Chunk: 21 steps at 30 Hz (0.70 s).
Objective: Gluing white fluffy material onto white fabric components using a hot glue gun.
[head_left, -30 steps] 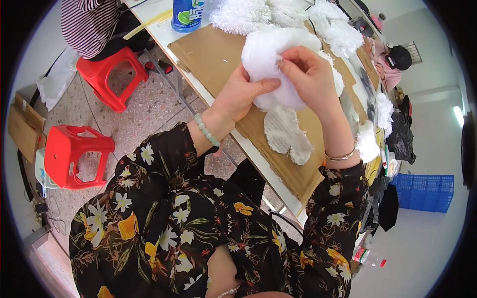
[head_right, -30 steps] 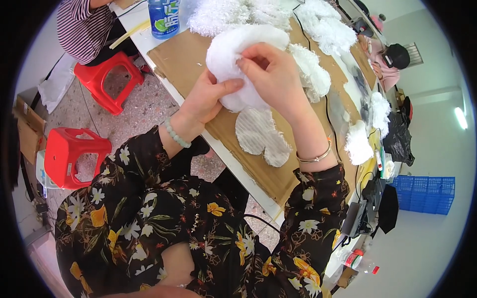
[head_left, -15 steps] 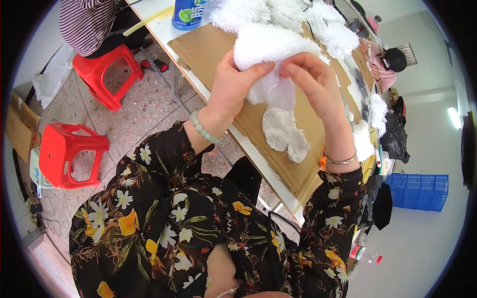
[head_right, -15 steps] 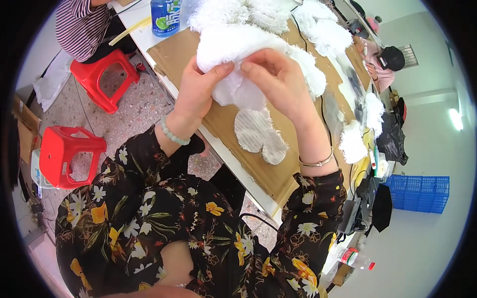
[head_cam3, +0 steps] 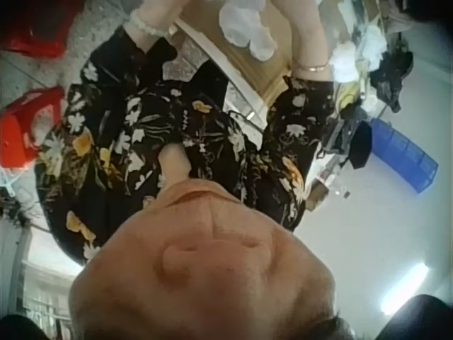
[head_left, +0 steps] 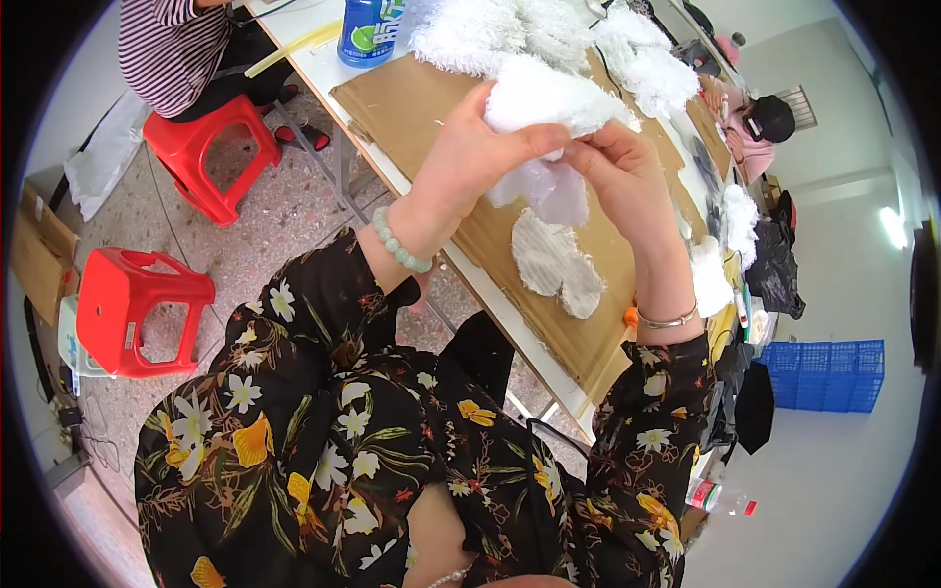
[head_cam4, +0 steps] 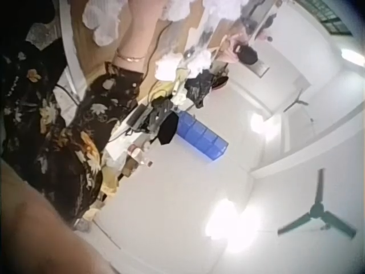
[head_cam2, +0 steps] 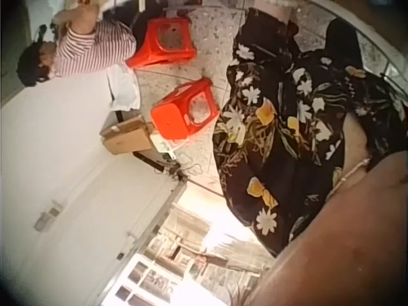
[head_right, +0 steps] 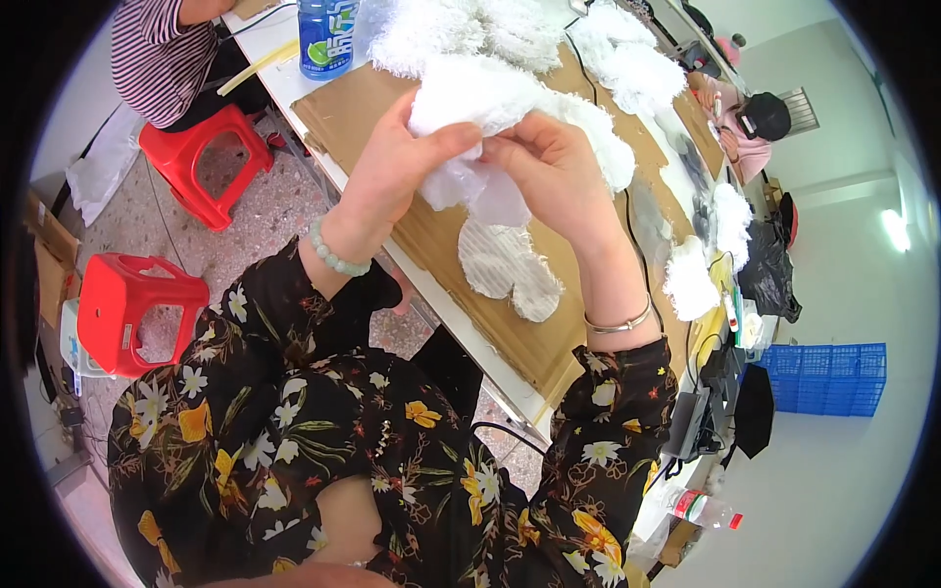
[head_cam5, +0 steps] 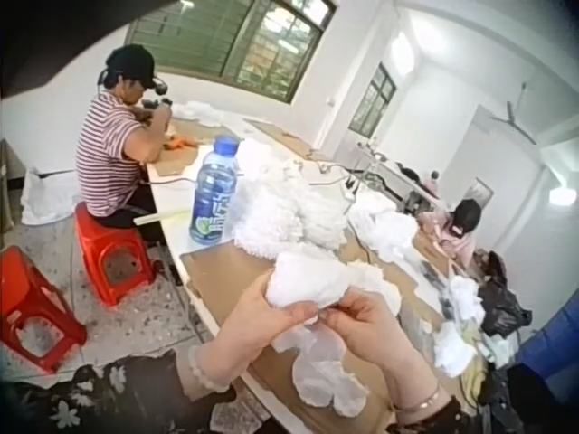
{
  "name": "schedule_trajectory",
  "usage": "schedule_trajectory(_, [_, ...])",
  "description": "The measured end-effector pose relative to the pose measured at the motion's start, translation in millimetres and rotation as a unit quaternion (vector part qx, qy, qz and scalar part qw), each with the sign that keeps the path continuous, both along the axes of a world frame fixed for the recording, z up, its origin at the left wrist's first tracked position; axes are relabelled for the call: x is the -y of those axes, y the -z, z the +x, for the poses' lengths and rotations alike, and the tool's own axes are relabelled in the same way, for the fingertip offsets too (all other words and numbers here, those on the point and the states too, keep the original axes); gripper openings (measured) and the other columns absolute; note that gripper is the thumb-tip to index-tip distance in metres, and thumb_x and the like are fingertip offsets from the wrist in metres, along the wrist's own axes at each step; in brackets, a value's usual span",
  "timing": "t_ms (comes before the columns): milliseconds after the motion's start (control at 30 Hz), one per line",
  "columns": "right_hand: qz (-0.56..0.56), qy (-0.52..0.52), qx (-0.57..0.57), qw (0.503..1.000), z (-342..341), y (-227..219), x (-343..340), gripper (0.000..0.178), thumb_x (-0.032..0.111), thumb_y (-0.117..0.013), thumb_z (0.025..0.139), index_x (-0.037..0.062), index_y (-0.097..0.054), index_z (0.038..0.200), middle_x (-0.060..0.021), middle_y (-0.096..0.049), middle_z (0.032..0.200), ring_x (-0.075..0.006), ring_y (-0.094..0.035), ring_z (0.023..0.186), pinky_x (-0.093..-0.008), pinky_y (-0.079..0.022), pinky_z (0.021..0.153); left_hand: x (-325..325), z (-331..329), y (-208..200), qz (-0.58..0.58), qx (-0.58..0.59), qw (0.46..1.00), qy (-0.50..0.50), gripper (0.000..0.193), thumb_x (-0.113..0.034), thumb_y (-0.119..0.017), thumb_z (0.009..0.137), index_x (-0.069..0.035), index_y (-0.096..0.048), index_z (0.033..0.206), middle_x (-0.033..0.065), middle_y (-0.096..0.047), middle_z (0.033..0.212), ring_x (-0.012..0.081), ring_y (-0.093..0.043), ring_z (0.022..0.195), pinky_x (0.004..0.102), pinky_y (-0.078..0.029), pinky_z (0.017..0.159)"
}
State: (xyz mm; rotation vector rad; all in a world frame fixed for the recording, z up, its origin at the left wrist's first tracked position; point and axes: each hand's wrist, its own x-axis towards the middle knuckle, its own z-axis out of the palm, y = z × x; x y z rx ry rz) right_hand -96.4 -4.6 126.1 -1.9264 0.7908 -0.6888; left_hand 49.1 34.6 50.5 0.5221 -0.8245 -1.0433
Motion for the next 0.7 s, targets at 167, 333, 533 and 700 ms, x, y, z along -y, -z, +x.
schedule_trajectory(167, [-0.023, -0.027, -0.036, 0.999, -7, -3, 4, 0.013, 0.006, -0.059, 0.084, -0.0027, -0.063, 0.093, -0.0042, -0.066, 0.084, -0.0093, -0.06, 0.079, -0.0231, -0.047, 0.073, -3, 3, -5, 0.042, -0.022, 0.999, -0.006, 0.036, -0.012, -0.072, 0.075, 0.003, -0.056, 0.103, 0.0083, -0.063, 0.094, 0.0144, -0.062, 0.081, 0.0279, -0.051, 0.072])
schedule_trajectory(333, [0.027, -0.038, -0.001, 0.999, -16, -3, 8, 0.011, 0.002, -0.058, 0.084, -0.0023, -0.061, 0.093, -0.0062, -0.064, 0.088, -0.0135, -0.061, 0.081, -0.0279, -0.049, 0.077, 0, 1, -3, 0.074, -0.067, 0.994, -0.043, 0.028, -0.007, -0.068, 0.076, 0.003, -0.057, 0.1, 0.0098, -0.064, 0.092, 0.0154, -0.063, 0.077, 0.0282, -0.052, 0.066])
schedule_trajectory(533, [0.147, -0.063, 0.2, 0.967, -35, 1, 19, 0.013, 0.003, -0.058, 0.082, -0.0029, -0.063, 0.092, -0.007, -0.065, 0.087, -0.0156, -0.062, 0.081, -0.027, -0.048, 0.076, 7, 3, 0, 0.08, -0.141, 0.984, -0.07, 0.026, -0.005, -0.067, 0.076, 0.003, -0.057, 0.099, 0.0101, -0.064, 0.091, 0.0165, -0.064, 0.078, 0.0289, -0.053, 0.066])
schedule_trajectory(700, [0.116, 0.016, 0.134, 0.984, -33, 3, 12, 0.023, 0.007, -0.053, 0.084, -0.004, -0.058, 0.104, -0.007, -0.063, 0.089, -0.0143, -0.059, 0.084, -0.0286, -0.047, 0.078, -1, -8, -7, 0.077, -0.046, 0.988, -0.122, 0.029, -0.008, -0.069, 0.076, 0.002, -0.058, 0.101, 0.0078, -0.065, 0.091, 0.0132, -0.062, 0.079, 0.0267, -0.051, 0.068])
